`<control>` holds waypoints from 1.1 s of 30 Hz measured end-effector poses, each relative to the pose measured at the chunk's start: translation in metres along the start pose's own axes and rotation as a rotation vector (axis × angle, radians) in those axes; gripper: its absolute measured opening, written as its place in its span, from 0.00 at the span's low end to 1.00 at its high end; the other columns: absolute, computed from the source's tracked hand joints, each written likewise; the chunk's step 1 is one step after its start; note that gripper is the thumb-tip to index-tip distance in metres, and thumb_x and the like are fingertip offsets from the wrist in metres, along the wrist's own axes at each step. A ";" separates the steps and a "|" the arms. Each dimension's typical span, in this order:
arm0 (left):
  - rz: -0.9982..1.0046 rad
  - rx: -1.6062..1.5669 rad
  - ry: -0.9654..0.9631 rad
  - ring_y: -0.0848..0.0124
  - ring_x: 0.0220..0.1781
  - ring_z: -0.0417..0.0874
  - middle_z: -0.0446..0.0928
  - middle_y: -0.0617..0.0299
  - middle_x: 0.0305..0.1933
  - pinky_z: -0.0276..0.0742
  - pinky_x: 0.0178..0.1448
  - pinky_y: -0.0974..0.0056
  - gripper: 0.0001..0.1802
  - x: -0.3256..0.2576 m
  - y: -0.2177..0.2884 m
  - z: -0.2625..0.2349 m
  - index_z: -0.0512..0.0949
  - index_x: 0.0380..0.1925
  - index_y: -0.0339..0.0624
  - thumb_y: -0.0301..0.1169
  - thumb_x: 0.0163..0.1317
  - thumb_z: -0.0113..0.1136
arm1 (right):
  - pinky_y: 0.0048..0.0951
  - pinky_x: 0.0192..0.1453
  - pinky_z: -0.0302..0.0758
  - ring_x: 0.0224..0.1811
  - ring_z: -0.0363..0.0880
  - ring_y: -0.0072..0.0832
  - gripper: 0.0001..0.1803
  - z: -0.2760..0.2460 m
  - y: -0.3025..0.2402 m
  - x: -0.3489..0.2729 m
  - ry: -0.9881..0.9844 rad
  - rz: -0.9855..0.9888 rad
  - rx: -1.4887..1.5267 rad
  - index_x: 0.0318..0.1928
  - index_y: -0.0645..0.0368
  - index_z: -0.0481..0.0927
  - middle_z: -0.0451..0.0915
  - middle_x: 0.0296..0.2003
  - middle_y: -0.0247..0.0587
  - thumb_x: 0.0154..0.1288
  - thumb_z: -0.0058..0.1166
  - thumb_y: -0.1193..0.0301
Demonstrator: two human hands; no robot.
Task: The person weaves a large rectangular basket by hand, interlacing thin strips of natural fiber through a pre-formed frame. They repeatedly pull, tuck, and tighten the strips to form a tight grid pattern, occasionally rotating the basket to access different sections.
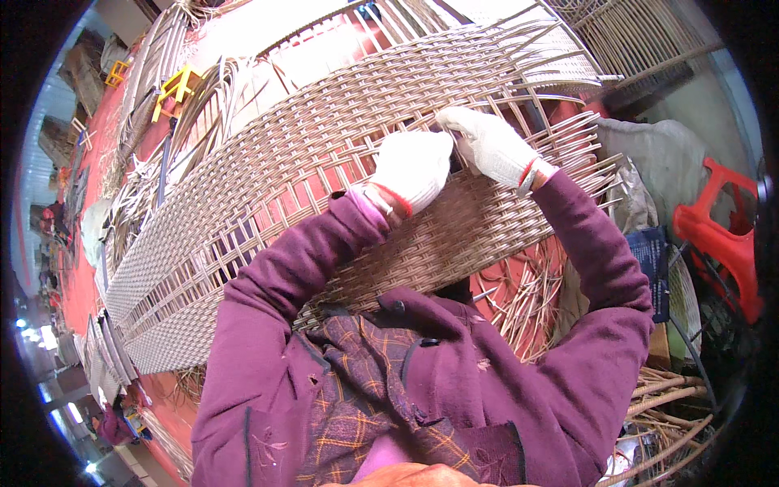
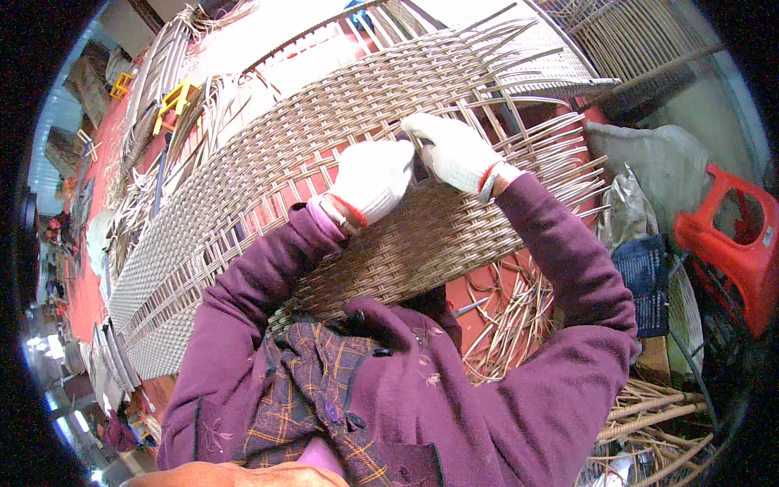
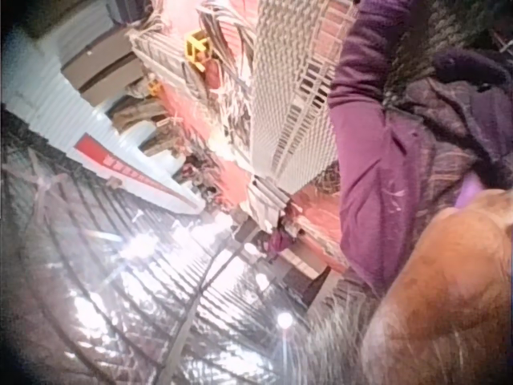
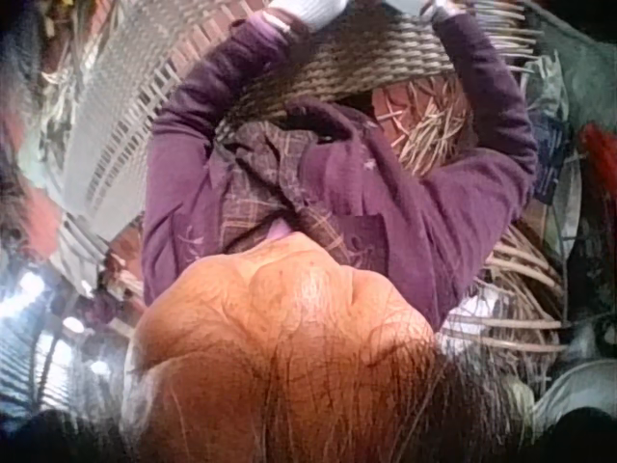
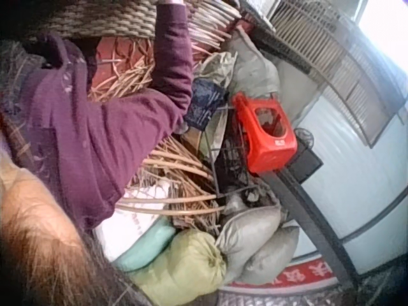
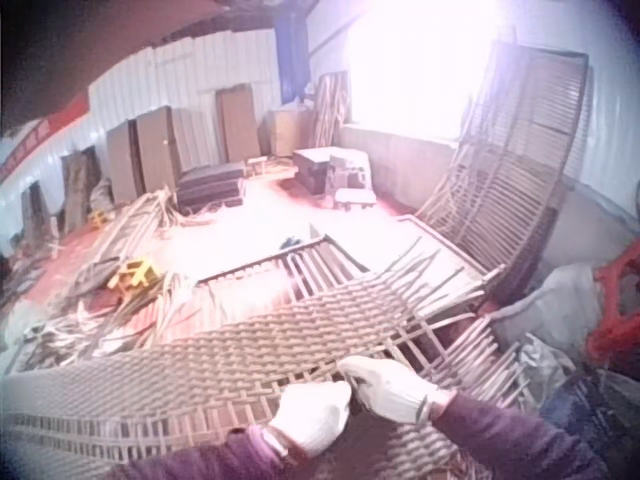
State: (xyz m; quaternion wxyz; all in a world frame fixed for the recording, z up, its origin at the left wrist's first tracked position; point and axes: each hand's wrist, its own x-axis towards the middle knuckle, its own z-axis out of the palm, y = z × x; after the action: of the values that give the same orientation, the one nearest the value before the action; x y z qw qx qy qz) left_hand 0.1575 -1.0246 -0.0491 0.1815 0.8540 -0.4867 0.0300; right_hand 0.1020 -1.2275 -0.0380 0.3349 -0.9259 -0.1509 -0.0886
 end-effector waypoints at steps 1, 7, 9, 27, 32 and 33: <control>-0.007 -0.046 0.018 0.44 0.36 0.88 0.84 0.46 0.31 0.83 0.43 0.43 0.10 0.006 -0.006 0.006 0.83 0.36 0.43 0.35 0.73 0.57 | 0.41 0.65 0.83 0.61 0.87 0.48 0.22 0.000 0.000 0.001 0.013 0.072 0.108 0.64 0.59 0.83 0.87 0.57 0.53 0.71 0.53 0.79; 0.216 -0.148 -0.001 0.43 0.36 0.85 0.83 0.47 0.31 0.81 0.46 0.42 0.16 0.033 -0.042 0.016 0.83 0.26 0.40 0.37 0.68 0.58 | 0.39 0.67 0.83 0.65 0.86 0.45 0.30 -0.015 -0.003 0.005 -0.130 0.383 0.468 0.73 0.60 0.75 0.86 0.61 0.60 0.72 0.55 0.77; 0.282 -0.083 0.058 0.44 0.36 0.85 0.83 0.46 0.31 0.81 0.45 0.43 0.15 0.029 -0.040 0.010 0.84 0.27 0.40 0.37 0.68 0.59 | 0.40 0.64 0.84 0.61 0.88 0.46 0.30 -0.014 0.000 0.010 -0.152 0.290 0.328 0.74 0.59 0.74 0.87 0.57 0.61 0.72 0.57 0.76; -0.055 -0.807 0.256 0.77 0.39 0.88 0.89 0.62 0.41 0.85 0.47 0.68 0.14 0.021 0.018 -0.025 0.88 0.56 0.34 0.31 0.78 0.64 | 0.30 0.48 0.81 0.38 0.83 0.24 0.11 -0.067 -0.020 -0.016 0.259 0.268 0.139 0.52 0.59 0.86 0.85 0.34 0.39 0.74 0.64 0.68; -0.147 -0.955 -0.134 0.78 0.29 0.83 0.87 0.65 0.34 0.80 0.36 0.70 0.14 0.049 0.009 -0.029 0.89 0.52 0.36 0.35 0.78 0.65 | 0.26 0.50 0.80 0.40 0.82 0.21 0.17 -0.077 -0.023 -0.026 0.322 0.317 0.134 0.61 0.62 0.83 0.88 0.40 0.40 0.77 0.60 0.70; -0.139 -0.777 -0.012 0.79 0.30 0.83 0.86 0.68 0.33 0.80 0.37 0.70 0.13 0.045 0.006 -0.030 0.90 0.47 0.37 0.36 0.77 0.66 | 0.26 0.50 0.80 0.40 0.82 0.20 0.18 -0.075 -0.021 -0.028 0.361 0.370 0.164 0.63 0.62 0.82 0.89 0.41 0.40 0.78 0.59 0.70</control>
State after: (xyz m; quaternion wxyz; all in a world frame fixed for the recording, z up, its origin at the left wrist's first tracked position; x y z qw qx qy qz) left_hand 0.1802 -1.0544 -0.0091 0.4900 0.7527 -0.4039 -0.1740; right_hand 0.0637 -1.2675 0.0239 0.4408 -0.8767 0.0765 -0.1770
